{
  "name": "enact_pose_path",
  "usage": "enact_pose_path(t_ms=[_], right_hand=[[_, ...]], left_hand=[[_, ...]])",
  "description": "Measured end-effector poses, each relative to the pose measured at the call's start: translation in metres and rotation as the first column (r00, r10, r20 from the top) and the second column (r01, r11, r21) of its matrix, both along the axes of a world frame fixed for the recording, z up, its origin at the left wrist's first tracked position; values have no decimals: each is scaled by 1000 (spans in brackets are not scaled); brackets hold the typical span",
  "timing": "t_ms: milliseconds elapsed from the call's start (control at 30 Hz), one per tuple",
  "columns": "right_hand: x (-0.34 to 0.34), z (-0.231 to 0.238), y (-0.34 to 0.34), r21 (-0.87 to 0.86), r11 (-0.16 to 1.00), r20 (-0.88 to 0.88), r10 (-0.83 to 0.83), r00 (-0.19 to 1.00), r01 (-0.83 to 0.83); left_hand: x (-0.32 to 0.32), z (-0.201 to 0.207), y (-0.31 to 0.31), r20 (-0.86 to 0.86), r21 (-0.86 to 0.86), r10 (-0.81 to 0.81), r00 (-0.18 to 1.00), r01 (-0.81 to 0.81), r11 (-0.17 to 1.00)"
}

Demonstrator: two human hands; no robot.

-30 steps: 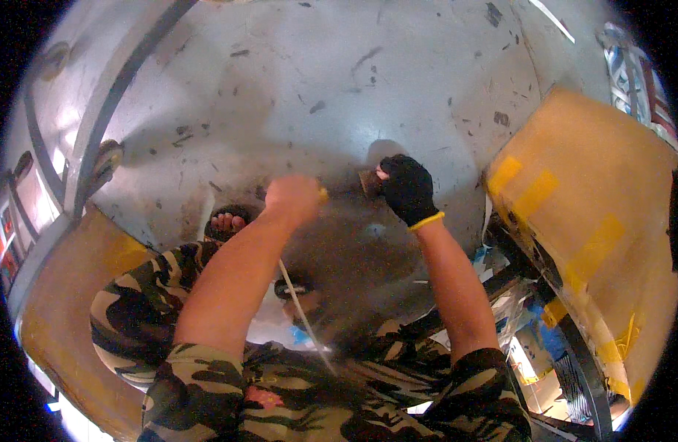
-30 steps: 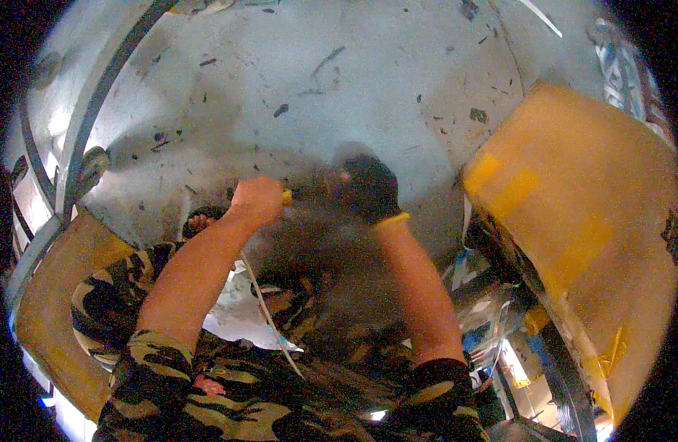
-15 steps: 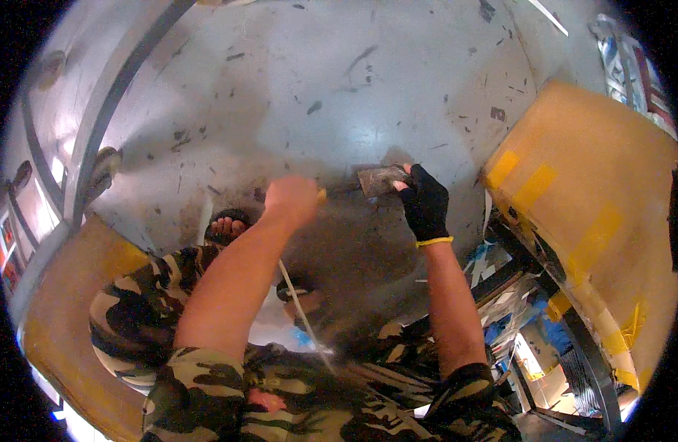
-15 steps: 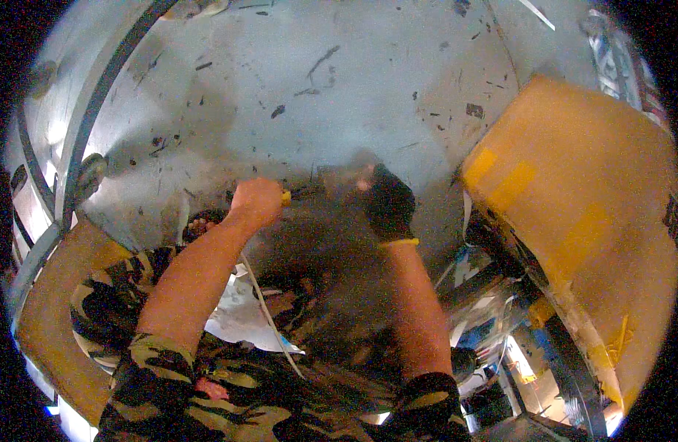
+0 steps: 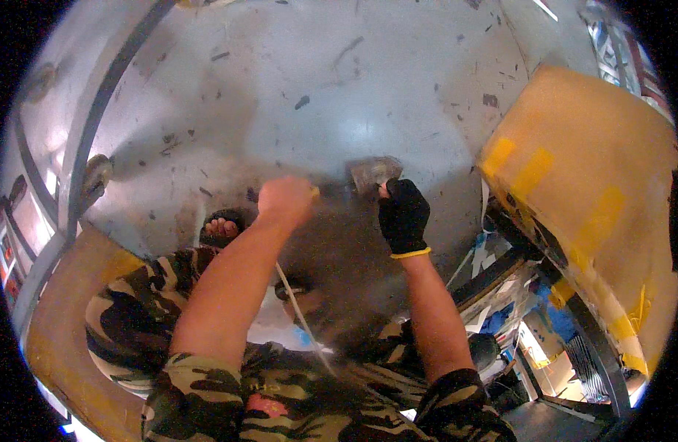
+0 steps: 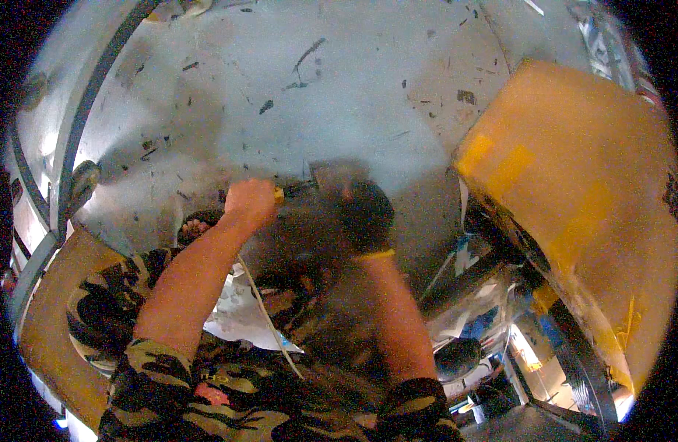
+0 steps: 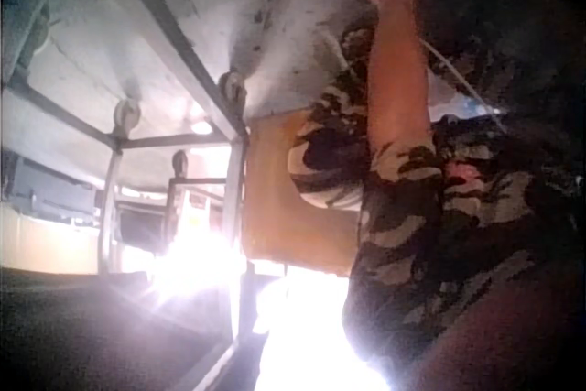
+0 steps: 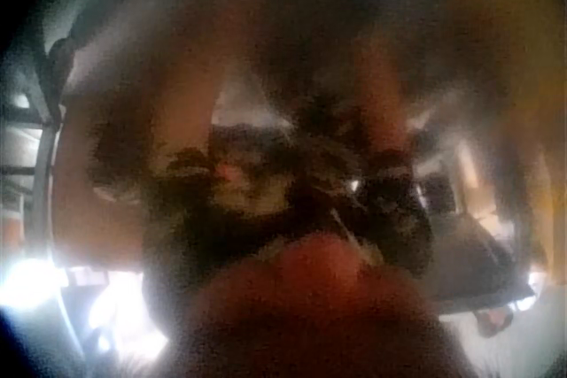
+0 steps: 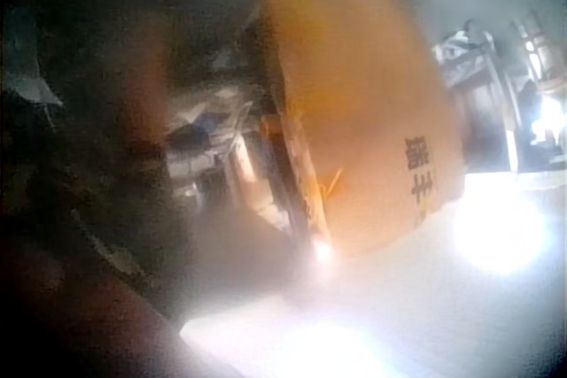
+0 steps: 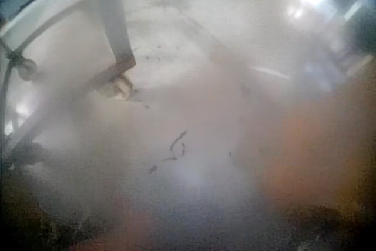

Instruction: The person applies black adhesive strips to metal sheets using a hand tool to press them down.

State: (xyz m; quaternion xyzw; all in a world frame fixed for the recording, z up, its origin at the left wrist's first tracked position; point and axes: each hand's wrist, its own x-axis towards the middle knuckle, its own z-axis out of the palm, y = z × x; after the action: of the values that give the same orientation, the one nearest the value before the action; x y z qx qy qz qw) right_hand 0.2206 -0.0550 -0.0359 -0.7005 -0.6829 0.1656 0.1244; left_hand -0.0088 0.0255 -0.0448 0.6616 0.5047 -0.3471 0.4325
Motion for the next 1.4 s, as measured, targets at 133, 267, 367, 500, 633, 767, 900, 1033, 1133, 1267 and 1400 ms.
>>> enact_pose_path(t_ms=[133, 267, 367, 500, 633, 767, 900, 1033, 1133, 1267, 1400], right_hand=[[0, 3, 7, -55, 997, 36, -56, 998, 58], [-25, -8, -6, 60, 978, -314, -173, 934, 201], [-19, 6, 0, -123, 991, 73, -46, 996, 54], [-19, -10, -13, 79, 989, -181, -112, 977, 128], [-1, -3, -34, -363, 921, 196, -72, 978, 140], [-35, 33, 0, -84, 993, -180, -98, 979, 84], [-15, 20, -12, -58, 963, -23, -264, 964, 263], [-15, 13, -8, -179, 969, 117, -152, 981, 171], [-22, 8, -10, 20, 991, -159, -131, 979, 135], [-10, 12, -1, -141, 985, 103, -88, 991, 102], [-10, 15, 0, -144, 982, 109, -104, 989, 119]], left_hand=[[-1, -6, -3, 12, 23, 15, 1000, -16, 1000], [-4, -1, -4, 94, 54, -13, 996, 8, 999], [-3, -3, -2, 74, 47, 9, 997, -13, 999], [-1, -1, -2, 67, 35, 9, 998, -11, 999], [-5, -15, -7, 60, 67, -18, 998, 14, 998], [-4, -14, -11, 65, 121, 6, 998, -14, 993], [-2, -7, -7, 39, 73, 4, 999, -7, 997], [-1, -10, -7, 46, 56, -38, 998, 35, 998], [-3, -12, -7, 57, 73, -41, 998, 37, 997], [-6, -8, -6, 77, 75, -9, 997, 3, 997], [-4, -8, -4, 79, 60, -4, 997, -1, 998]])
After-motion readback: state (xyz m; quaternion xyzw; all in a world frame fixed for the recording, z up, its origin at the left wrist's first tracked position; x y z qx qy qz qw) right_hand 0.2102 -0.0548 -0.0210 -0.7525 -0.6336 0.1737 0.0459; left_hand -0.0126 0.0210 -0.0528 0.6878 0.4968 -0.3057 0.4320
